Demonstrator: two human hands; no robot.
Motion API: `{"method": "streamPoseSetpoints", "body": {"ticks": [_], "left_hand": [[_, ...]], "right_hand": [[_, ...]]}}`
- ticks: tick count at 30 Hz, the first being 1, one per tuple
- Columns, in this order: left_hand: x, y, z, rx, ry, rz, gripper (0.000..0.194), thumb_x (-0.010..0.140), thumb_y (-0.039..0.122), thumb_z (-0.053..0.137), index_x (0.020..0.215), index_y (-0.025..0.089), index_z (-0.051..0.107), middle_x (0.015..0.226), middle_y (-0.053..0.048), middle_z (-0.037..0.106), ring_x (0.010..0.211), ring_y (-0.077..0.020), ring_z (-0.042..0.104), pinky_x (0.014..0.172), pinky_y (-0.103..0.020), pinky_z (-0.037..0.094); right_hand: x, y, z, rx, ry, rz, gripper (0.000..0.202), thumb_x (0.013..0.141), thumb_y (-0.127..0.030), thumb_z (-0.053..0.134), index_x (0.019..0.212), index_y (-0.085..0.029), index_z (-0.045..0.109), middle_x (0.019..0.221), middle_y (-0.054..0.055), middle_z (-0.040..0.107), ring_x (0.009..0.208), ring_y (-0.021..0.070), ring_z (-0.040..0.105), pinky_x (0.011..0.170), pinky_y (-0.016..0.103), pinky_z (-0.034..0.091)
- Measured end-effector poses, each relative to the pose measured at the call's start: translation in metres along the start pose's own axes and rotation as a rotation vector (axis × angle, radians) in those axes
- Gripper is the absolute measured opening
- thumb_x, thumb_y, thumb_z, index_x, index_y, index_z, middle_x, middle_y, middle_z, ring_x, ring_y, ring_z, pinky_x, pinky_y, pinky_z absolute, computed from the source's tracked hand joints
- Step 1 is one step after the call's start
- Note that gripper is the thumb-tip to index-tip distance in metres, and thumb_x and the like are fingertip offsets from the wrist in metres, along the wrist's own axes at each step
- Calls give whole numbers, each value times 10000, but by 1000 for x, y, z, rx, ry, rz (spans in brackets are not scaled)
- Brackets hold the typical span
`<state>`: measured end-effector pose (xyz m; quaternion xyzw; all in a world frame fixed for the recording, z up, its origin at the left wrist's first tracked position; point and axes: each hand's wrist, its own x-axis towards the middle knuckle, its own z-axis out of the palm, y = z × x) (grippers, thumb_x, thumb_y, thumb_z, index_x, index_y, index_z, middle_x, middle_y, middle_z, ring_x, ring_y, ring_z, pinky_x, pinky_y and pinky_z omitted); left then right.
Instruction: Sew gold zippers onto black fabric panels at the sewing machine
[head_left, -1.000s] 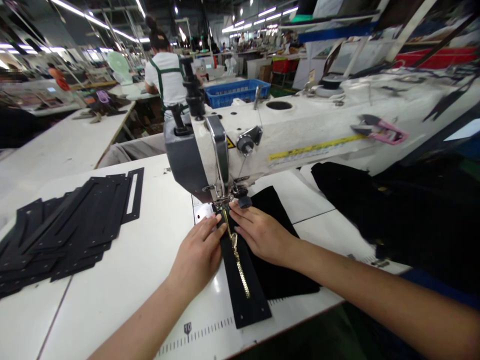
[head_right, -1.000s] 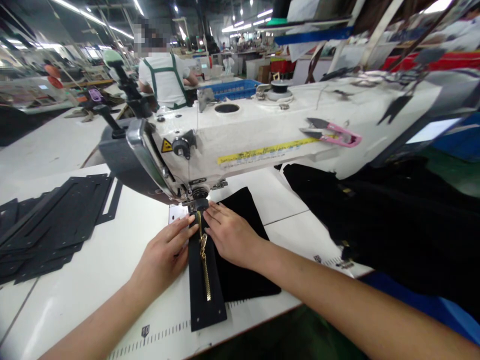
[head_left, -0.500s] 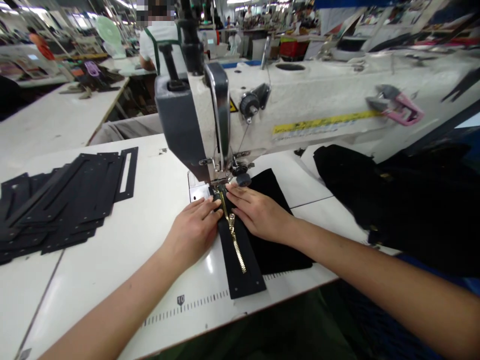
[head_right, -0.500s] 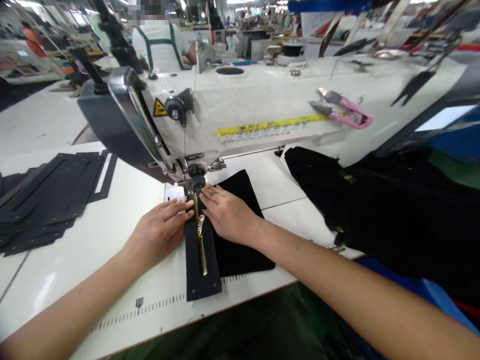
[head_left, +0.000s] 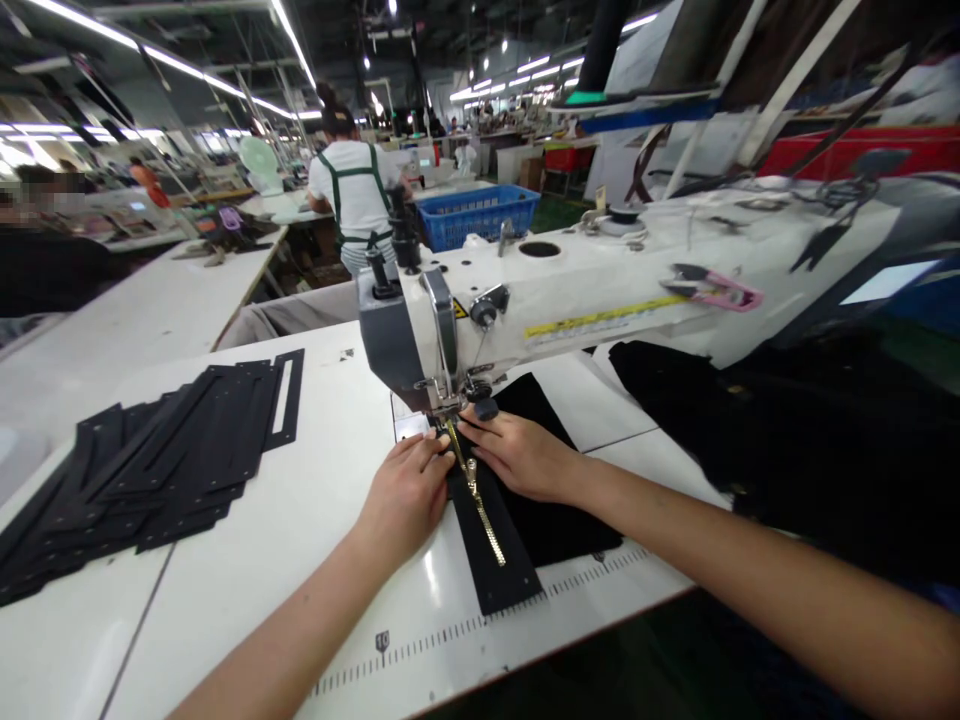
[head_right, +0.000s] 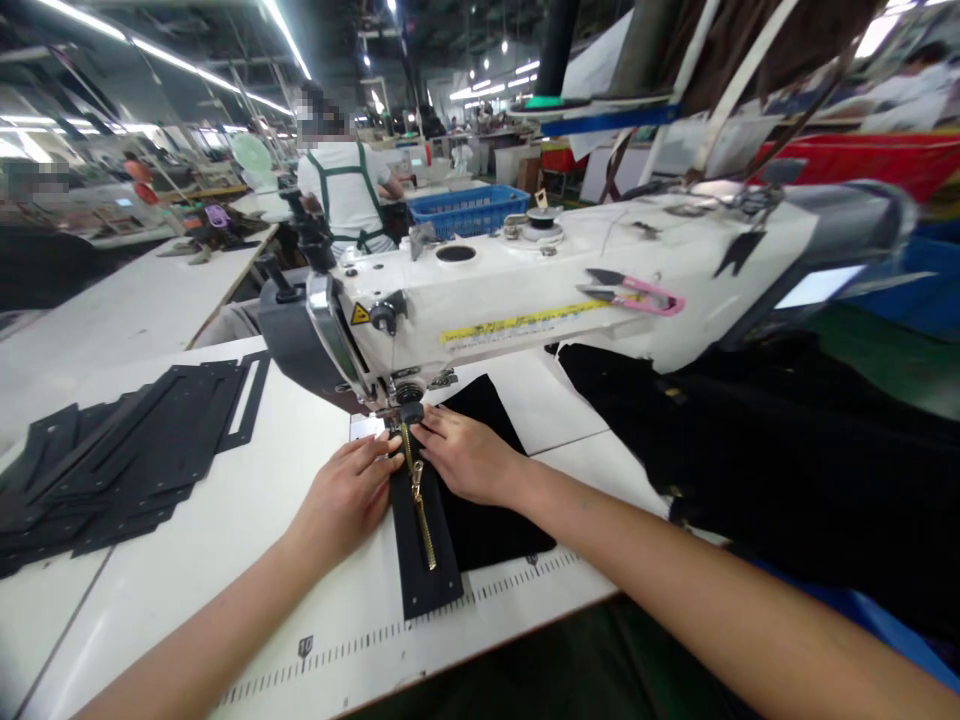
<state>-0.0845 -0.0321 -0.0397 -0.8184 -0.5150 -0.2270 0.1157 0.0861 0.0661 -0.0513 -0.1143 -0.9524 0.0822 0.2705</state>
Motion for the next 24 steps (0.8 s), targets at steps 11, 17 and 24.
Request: {"method": "streamPoseSetpoints", "body": {"ticks": [11, 17, 24], "left_hand": [[-7, 13, -10, 84, -30, 28, 244, 784, 77, 457, 971, 109, 611, 1006, -134, 631, 965, -247, 583, 827, -410, 508], [-18, 25, -9, 67, -51, -11, 281, 797, 67, 438, 1037, 101, 581, 1113, -155, 593, 1052, -246, 548, 890, -416, 481], [-16, 26, -7, 92, -48, 7, 250, 786, 65, 480, 1010, 94, 587, 1065, -150, 613, 1023, -249, 564, 891, -416, 477]], "right_hand": [[-25, -57, -25, 30, 35, 149, 139, 841, -111, 433, 835, -114, 572, 909, 100, 598, 874, 199, 526, 809, 381, 435], [-57, -94, -31, -33, -160, 77, 429, 840, -284, 466, 1199, -51, 502, 1267, 163, 487, 1198, 276, 394, 990, 456, 326], [-64, -104, -18, -31, -64, 101, 375, 836, -225, 429, 1110, -19, 580, 1216, 178, 531, 1152, 282, 456, 976, 414, 376]]}}
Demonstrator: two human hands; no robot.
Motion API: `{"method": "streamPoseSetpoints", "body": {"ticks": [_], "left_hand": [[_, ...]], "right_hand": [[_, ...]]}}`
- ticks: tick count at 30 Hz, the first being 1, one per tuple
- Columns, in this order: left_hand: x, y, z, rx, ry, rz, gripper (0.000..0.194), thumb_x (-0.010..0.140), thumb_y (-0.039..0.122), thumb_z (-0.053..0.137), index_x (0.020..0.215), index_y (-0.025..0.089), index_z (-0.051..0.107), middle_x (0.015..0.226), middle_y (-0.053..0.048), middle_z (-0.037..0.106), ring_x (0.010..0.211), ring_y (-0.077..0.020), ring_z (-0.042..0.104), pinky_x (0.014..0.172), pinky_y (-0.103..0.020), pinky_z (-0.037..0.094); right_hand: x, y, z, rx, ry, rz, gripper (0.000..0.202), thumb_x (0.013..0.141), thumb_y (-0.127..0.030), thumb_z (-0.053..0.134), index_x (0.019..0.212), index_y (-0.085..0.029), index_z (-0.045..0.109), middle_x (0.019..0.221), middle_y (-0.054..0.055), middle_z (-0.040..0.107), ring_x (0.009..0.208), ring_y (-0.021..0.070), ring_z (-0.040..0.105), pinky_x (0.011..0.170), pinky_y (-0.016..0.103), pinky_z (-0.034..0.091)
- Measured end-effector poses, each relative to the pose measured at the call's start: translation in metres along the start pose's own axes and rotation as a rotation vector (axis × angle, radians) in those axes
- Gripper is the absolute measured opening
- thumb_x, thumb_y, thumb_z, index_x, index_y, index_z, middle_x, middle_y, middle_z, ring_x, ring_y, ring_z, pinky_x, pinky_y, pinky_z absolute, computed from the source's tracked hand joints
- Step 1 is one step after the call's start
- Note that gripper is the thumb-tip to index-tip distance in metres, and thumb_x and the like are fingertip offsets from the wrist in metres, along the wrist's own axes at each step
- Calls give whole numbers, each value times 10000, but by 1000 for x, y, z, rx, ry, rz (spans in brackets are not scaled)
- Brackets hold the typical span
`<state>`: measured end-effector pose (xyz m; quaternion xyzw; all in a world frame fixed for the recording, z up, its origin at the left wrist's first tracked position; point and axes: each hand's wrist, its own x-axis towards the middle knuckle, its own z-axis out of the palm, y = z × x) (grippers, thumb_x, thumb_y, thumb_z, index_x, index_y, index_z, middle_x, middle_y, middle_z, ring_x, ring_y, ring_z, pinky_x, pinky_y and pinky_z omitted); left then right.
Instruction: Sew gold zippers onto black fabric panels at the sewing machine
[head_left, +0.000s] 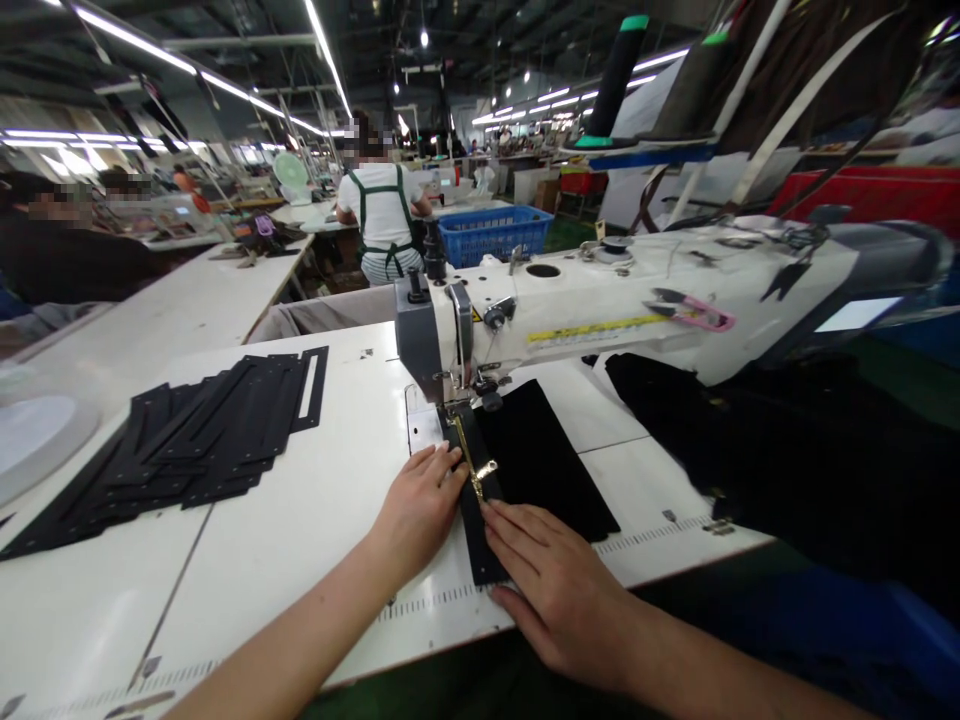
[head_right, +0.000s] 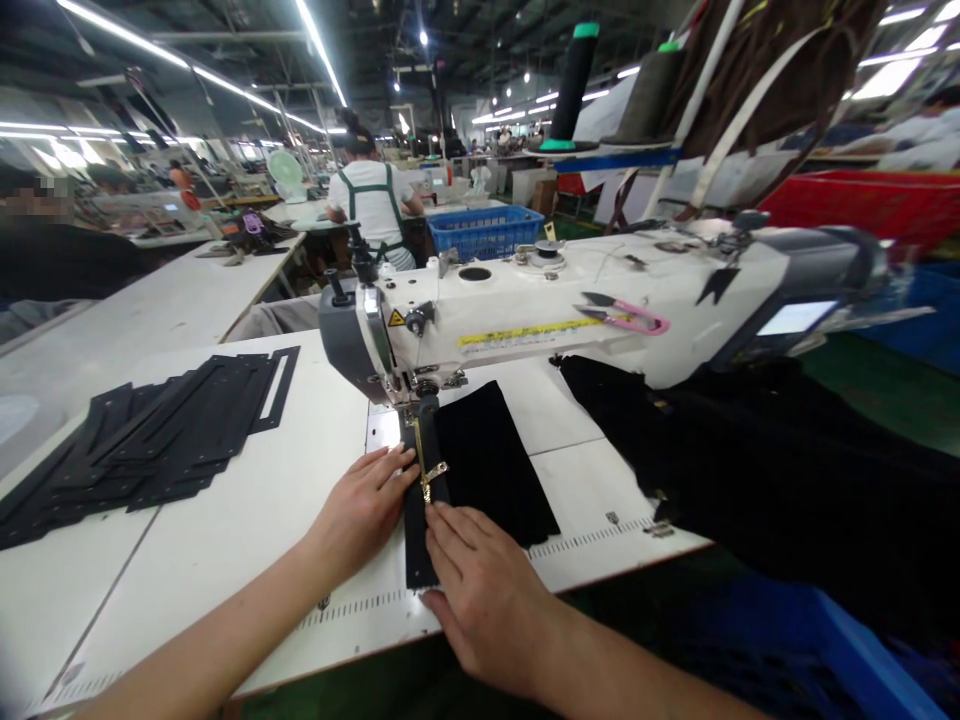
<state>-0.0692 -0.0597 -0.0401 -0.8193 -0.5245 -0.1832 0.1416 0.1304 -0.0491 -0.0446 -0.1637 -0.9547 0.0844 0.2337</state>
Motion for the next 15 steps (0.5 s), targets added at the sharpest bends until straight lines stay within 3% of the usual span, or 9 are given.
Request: {"method": "streamPoseSetpoints", "body": {"ticks": [9, 15], "left_hand": [[2, -1, 0, 4, -18, 6, 252, 787, 47, 456, 1000, 82, 587, 1063, -152, 609, 1043, -257, 547, 894, -419, 474], [7, -8, 4, -24, -21, 33, 256, 815, 57, 406, 995, 71, 588, 1061, -164, 603, 1041, -264, 543, 885, -432, 478]], "right_hand": [[-1, -1, 8, -20, 100, -6, 339, 836, -201, 438, 1084, -34, 598, 1196, 162, 551, 1135, 270, 476, 961, 386, 407], [6, 3, 7, -36, 92, -1, 340, 848, -205, 438, 1082, -15, 595, 1185, 178, 554, 1126, 270, 483, 958, 372, 414]]}}
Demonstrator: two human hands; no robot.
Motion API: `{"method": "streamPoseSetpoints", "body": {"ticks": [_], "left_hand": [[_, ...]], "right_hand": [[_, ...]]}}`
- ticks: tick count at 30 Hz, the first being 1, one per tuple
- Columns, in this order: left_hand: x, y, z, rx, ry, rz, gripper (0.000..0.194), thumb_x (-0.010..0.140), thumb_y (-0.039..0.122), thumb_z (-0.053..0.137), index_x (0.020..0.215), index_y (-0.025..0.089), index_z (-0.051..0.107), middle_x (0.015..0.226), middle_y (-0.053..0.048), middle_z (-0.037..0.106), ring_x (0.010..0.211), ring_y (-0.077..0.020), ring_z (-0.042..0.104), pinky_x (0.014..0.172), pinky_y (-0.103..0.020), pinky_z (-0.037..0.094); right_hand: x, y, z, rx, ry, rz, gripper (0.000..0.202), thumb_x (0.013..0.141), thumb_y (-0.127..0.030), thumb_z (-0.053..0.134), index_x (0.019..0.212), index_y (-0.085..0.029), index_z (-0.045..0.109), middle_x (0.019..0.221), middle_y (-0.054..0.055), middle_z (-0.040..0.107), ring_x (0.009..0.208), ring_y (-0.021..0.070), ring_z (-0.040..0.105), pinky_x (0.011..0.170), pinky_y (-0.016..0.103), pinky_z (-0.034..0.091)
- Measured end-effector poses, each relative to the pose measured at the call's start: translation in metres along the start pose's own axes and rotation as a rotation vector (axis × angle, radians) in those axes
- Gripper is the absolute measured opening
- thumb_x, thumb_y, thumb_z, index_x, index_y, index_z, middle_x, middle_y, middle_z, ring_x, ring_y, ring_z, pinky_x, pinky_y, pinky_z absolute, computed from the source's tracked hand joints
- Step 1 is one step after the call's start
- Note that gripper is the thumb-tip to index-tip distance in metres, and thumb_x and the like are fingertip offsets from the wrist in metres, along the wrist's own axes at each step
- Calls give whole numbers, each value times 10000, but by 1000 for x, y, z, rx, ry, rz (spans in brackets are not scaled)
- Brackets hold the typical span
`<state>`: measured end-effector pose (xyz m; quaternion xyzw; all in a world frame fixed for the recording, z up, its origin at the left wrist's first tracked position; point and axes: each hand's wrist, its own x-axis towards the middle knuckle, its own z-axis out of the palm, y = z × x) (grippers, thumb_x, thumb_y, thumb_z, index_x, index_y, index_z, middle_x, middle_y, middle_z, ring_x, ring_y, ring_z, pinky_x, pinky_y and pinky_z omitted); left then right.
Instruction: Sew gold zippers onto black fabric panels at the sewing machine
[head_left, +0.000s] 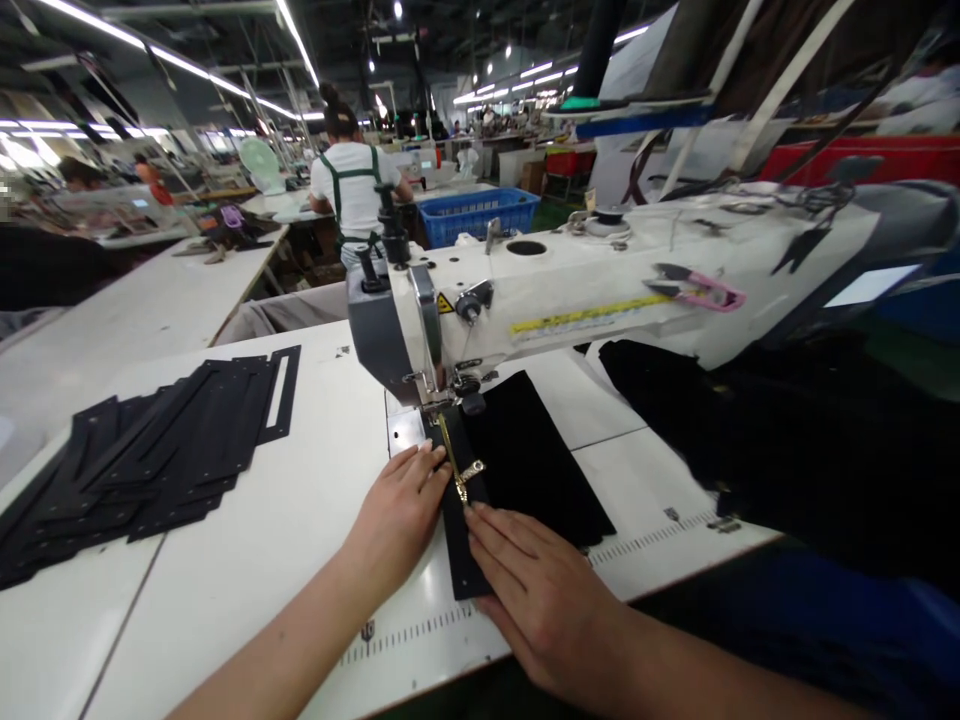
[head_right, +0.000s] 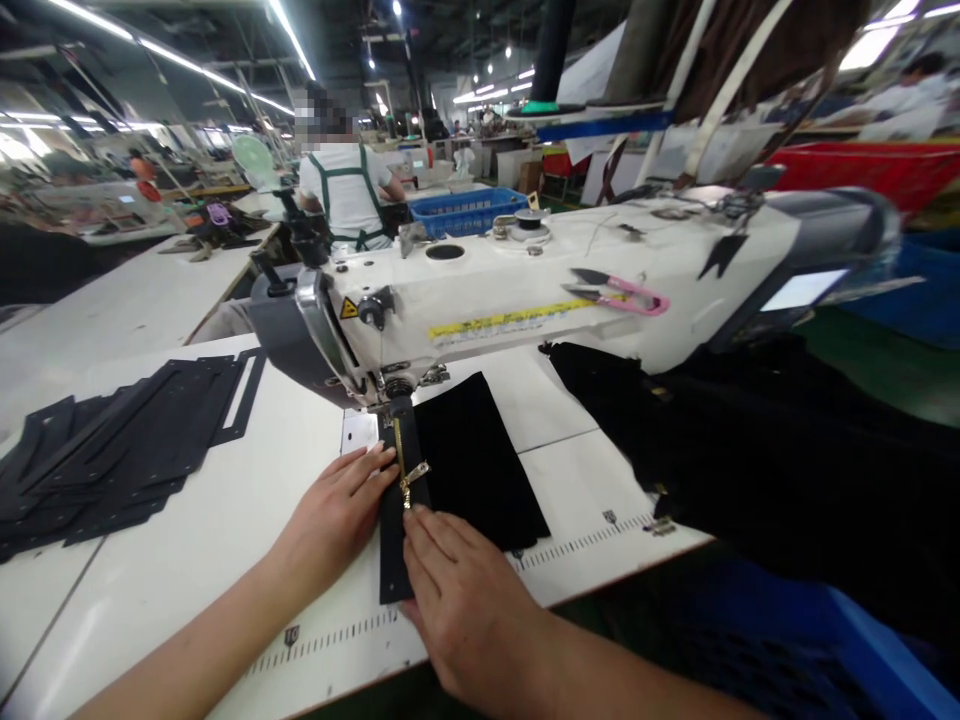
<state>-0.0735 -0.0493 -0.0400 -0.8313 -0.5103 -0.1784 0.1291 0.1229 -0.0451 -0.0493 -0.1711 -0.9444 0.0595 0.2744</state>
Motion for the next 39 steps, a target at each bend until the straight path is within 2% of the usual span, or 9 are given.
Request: {"method": "streamPoseSetpoints", "body": {"ticks": [9, 17, 23, 32, 36, 39], "left_hand": [[4, -8, -2, -35, -4, -20, 238, 829, 77, 417, 988, 87, 593, 1047, -140, 619, 1019, -251, 553, 861, -419, 499], [6, -16, 2, -56, 43, -20, 230, 860, 99, 397, 1016, 87, 566, 990, -126, 624, 988, -240, 557, 853, -412, 504], [10, -23, 6, -92, 76, -69, 226, 882, 118, 363, 1015, 109, 545, 943, -110, 591, 961, -224, 549, 816, -373, 515], [13, -34, 12, -100, 27, -103, 205, 852, 105, 378, 975, 131, 539, 946, -117, 547, 934, -223, 546, 784, -371, 522], [13, -34, 12, -80, 19, -97, 199, 817, 71, 401, 944, 122, 546, 912, -121, 545, 905, -229, 546, 762, -374, 527], [12, -34, 12, -38, 27, -97, 201, 821, 70, 400, 957, 106, 543, 939, -138, 549, 882, -226, 552, 764, -380, 528]], "right_hand": [[12, 11, 5, 0, 4, -7, 336, 856, -212, 437, 1064, -8, 606, 1167, 181, 566, 1111, 274, 496, 941, 368, 431], [24, 23, 10, 7, 5, -17, 349, 859, -203, 423, 1079, 8, 594, 1168, 189, 563, 1109, 274, 497, 942, 362, 428], [34, 32, 13, -9, -14, -17, 336, 864, -217, 436, 1076, -12, 597, 1171, 172, 566, 1119, 256, 488, 952, 355, 413], [45, 40, 13, 18, -24, 7, 362, 856, -242, 437, 1084, -2, 585, 1159, 185, 567, 1117, 259, 471, 952, 371, 386], [57, 48, 7, 96, -59, 26, 288, 868, -248, 416, 997, -93, 622, 1009, 128, 630, 951, 228, 533, 853, 368, 415], [71, 57, 8, 27, -84, 101, 248, 876, -188, 384, 976, -146, 607, 911, 97, 620, 825, 202, 536, 748, 348, 402]]}}
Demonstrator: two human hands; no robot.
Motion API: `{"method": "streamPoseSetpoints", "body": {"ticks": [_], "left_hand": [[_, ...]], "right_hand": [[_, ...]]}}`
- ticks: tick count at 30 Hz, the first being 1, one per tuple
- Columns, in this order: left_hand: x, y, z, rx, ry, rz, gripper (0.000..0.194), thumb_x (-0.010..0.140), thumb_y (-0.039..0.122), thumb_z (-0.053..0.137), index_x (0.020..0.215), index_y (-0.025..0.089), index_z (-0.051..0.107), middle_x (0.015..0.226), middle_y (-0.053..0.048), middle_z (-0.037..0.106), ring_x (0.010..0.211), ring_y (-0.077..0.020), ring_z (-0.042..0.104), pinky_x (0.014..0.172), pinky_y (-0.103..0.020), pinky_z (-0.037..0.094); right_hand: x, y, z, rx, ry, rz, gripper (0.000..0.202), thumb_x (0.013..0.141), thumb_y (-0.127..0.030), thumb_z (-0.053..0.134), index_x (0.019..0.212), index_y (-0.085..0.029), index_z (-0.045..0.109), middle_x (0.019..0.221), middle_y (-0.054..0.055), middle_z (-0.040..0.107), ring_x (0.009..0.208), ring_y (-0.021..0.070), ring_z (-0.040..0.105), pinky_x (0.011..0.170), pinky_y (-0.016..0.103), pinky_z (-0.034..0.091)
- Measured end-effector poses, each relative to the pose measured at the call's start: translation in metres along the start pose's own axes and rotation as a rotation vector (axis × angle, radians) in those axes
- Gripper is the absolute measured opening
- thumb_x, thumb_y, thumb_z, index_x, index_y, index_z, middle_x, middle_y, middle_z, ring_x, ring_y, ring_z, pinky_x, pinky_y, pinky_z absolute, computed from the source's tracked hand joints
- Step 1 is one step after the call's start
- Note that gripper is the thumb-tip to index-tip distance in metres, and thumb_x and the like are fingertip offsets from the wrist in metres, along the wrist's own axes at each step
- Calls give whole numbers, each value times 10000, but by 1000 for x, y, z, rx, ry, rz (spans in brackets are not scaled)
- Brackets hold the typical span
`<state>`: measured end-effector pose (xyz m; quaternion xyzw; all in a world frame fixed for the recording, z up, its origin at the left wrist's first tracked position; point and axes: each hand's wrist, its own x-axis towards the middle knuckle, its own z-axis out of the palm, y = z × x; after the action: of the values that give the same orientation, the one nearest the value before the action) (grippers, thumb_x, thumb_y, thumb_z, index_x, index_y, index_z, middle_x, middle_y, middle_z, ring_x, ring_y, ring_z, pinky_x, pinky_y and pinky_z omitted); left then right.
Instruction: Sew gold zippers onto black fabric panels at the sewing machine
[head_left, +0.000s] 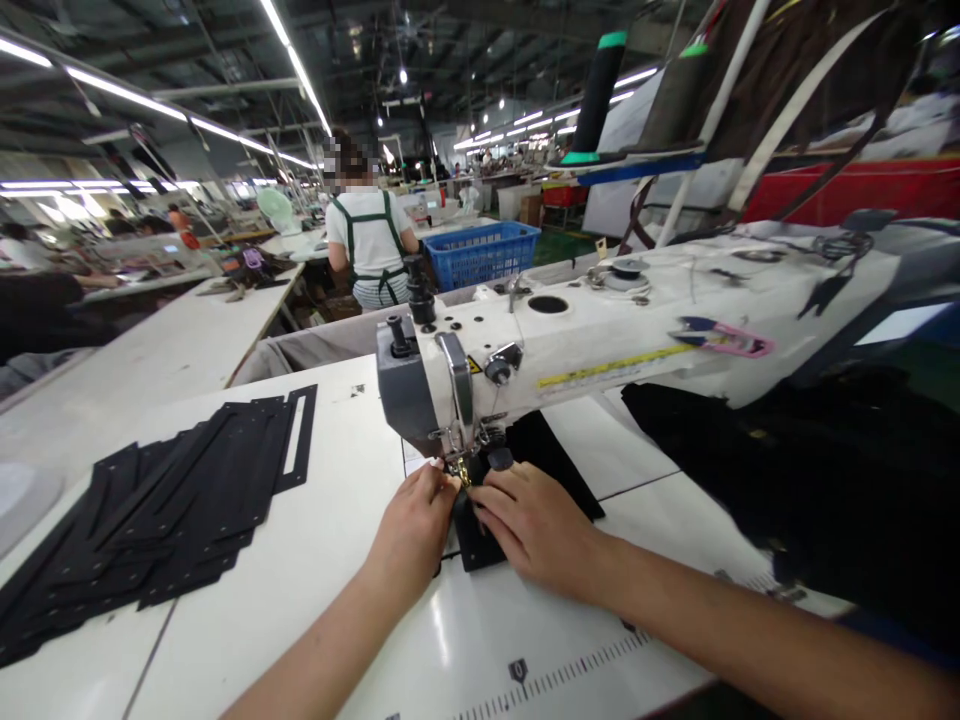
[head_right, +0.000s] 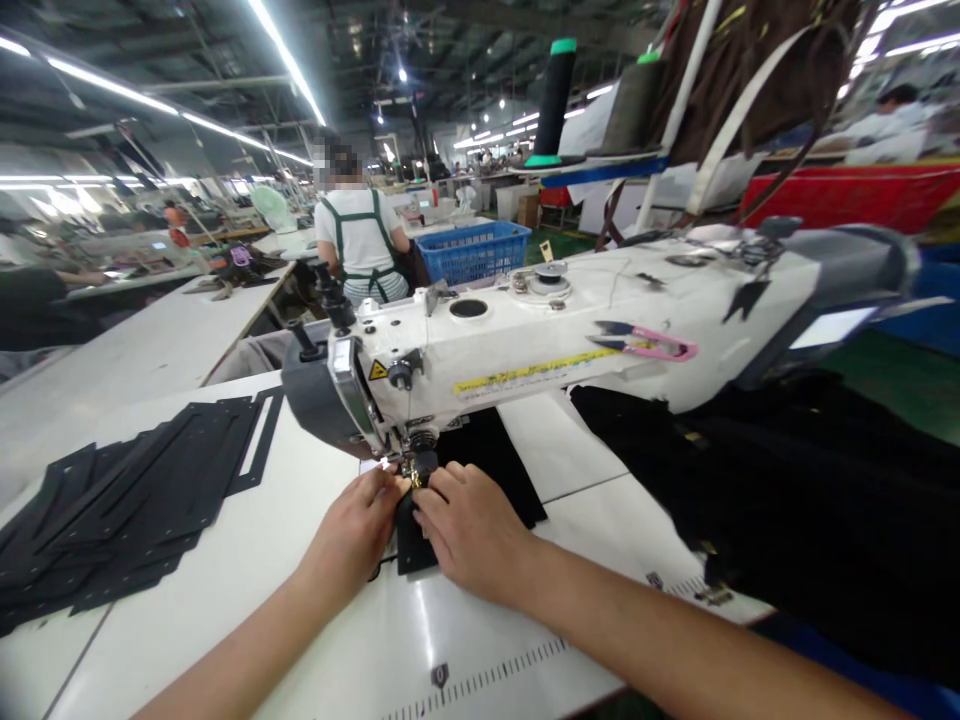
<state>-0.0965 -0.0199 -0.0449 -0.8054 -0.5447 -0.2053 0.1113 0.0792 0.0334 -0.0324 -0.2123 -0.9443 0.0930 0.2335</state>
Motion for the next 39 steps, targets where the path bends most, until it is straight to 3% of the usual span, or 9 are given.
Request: {"method": "streamPoseSetpoints", "body": {"ticks": [5, 11, 16, 19, 22, 26, 29, 34, 39], "left_hand": [[-3, 1, -1, 53, 54, 47, 193, 856, 119, 392, 972, 125, 547, 942, -124, 580, 968, -230, 548, 840, -388, 504], [-5, 4, -4, 98, 53, 66, 220, 831, 64, 369, 919, 118, 564, 871, -108, 598, 894, -205, 587, 897, -412, 464], [-8, 7, -3, 88, 32, 31, 221, 815, 61, 405, 965, 117, 556, 890, -103, 597, 921, -203, 581, 904, -400, 457], [-9, 8, -3, 62, 11, 16, 228, 807, 62, 429, 997, 107, 547, 931, -112, 595, 982, -215, 557, 914, -391, 451], [-8, 8, -3, 19, -25, 3, 224, 812, 66, 438, 1004, 105, 546, 933, -105, 594, 971, -208, 554, 927, -381, 440], [-5, 7, -5, -37, -59, -15, 203, 833, 82, 430, 990, 120, 553, 916, -91, 580, 928, -198, 547, 930, -389, 432], [-2, 6, -6, -51, -54, -27, 186, 849, 107, 419, 970, 121, 559, 903, -96, 561, 919, -212, 534, 867, -389, 469], [1, 6, -7, -35, -52, -54, 164, 838, 100, 428, 923, 137, 564, 856, -80, 535, 827, -202, 536, 775, -373, 501], [0, 5, -7, -10, -31, -55, 167, 844, 110, 424, 931, 152, 561, 872, -75, 537, 831, -202, 541, 758, -364, 501]], "right_hand": [[19, 5, 3, -140, -61, 29, 242, 874, -179, 384, 1023, -162, 574, 902, 96, 613, 841, 197, 549, 733, 327, 356], [26, 3, -3, -251, -124, -44, 201, 856, -229, 411, 944, -171, 582, 820, 82, 620, 727, 204, 559, 676, 341, 355], [21, 4, 5, -307, -29, 17, 161, 842, -244, 466, 882, -164, 600, 911, 121, 613, 814, 247, 551, 702, 376, 395], [11, 7, 17, -229, 98, 51, 189, 825, -174, 491, 980, -131, 591, 1018, 140, 597, 954, 256, 526, 805, 393, 417], [4, 12, 26, -100, 125, 47, 263, 837, -138, 466, 1084, -111, 553, 1066, 127, 593, 1009, 230, 513, 871, 377, 412], [9, 18, 24, -32, 68, 110, 186, 842, -188, 486, 979, -156, 608, 1016, 97, 605, 965, 227, 524, 831, 367, 424], [18, 21, 23, -22, 98, 200, 119, 810, -223, 548, 881, -183, 636, 929, 78, 611, 907, 220, 529, 806, 358, 414], [25, 23, 30, -35, 164, 333, 145, 777, -290, 592, 829, -158, 621, 914, 100, 589, 929, 251, 494, 785, 372, 387], [29, 25, 33, -20, 122, 390, 164, 771, -298, 592, 812, -140, 597, 882, 98, 611, 875, 240, 526, 755, 362, 383]]}}
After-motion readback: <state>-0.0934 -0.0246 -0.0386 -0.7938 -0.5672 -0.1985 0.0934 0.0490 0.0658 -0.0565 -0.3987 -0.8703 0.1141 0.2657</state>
